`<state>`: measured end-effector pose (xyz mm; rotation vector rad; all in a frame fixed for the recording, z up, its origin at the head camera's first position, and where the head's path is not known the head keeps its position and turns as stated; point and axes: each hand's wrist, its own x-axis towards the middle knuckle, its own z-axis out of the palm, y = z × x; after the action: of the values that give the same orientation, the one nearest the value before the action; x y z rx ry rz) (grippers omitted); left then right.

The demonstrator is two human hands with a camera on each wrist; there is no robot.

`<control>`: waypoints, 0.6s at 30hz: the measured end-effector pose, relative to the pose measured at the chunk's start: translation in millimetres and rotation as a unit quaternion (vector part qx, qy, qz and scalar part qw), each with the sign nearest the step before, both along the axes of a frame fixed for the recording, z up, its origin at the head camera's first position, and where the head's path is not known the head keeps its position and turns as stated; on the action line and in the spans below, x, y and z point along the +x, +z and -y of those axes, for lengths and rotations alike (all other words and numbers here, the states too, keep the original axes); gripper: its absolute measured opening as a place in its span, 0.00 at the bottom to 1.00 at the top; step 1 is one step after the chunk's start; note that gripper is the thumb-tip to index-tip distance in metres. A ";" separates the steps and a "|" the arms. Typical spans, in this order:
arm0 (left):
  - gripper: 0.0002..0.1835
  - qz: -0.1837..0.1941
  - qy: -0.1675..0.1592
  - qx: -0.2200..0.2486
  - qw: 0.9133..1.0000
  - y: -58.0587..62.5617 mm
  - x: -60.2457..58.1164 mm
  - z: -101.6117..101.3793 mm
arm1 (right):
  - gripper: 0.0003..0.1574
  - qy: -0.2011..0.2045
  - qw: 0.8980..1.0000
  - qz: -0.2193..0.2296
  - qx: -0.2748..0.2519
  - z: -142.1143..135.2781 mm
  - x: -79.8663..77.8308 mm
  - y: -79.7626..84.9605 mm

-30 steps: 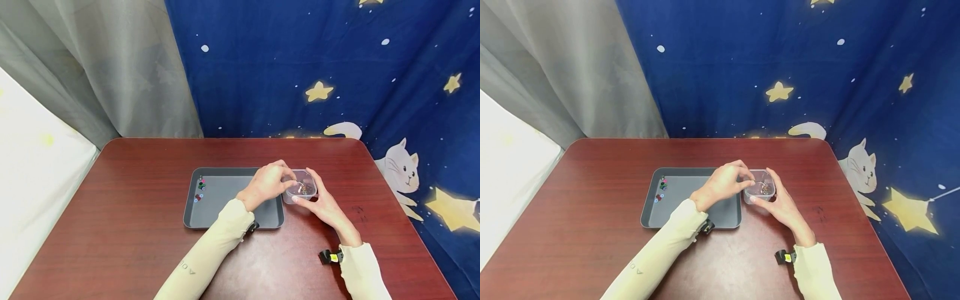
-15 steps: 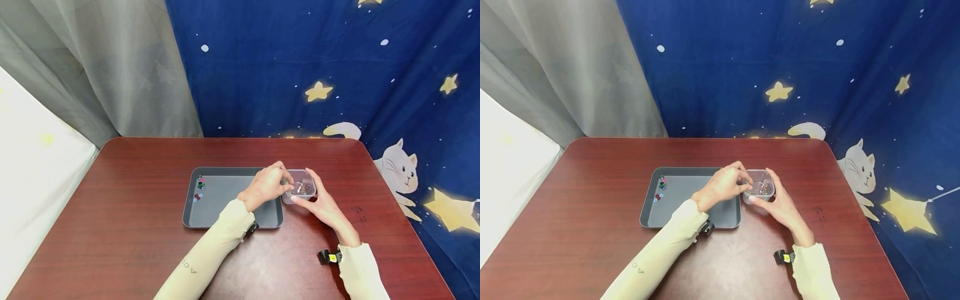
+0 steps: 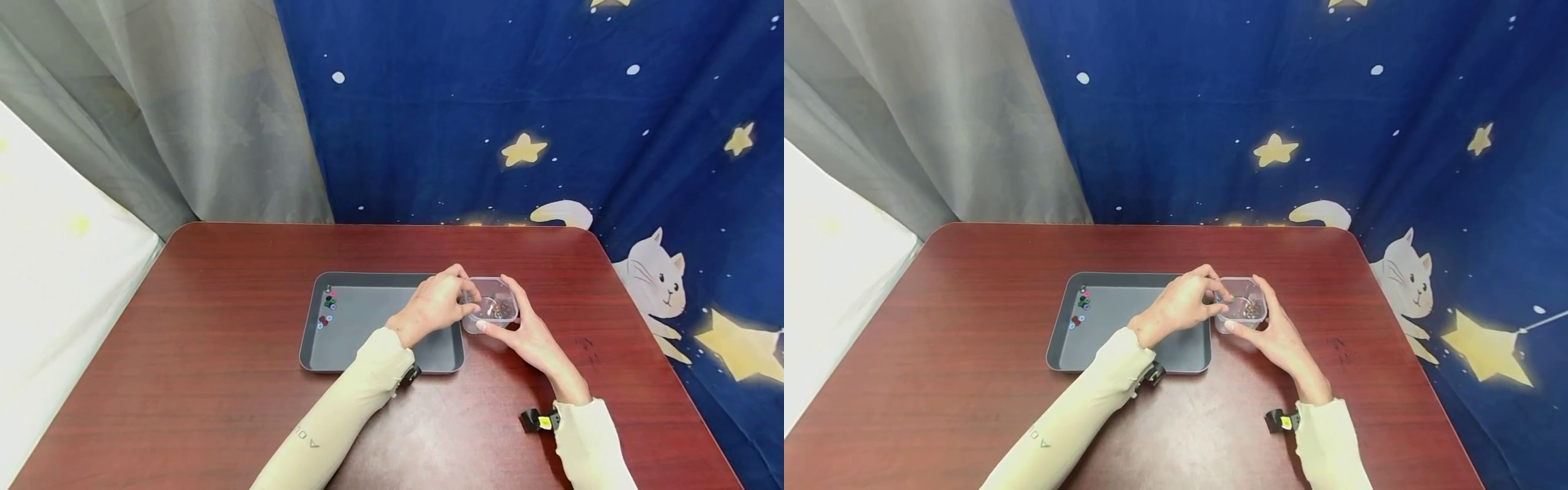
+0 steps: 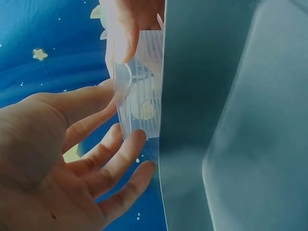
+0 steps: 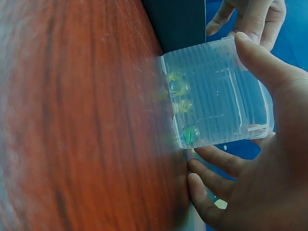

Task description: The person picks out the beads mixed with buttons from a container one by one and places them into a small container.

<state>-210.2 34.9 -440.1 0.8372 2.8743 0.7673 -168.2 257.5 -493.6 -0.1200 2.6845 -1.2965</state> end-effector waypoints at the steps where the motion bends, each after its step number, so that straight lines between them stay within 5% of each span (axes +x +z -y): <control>1: 0.09 0.000 -0.001 0.004 1.000 -0.2 0.5 0.7 | 0.65 0.000 1.000 0.001 0.000 -0.2 0.2 0.1; 10: 0.08 -0.002 -0.001 0.039 0.999 0.6 -0.1 12.5 | 0.65 0.000 1.000 -0.002 -0.001 0.1 1.7 1.0; 18: 0.06 -0.017 0.033 0.054 0.998 6.0 -3.7 37.8 | 0.65 0.000 1.000 -0.009 -0.003 1.7 0.9 2.9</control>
<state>-213.9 -2.9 -434.1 0.7753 2.9270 0.9324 -167.3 255.9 -490.7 -0.1320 2.6954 -1.3111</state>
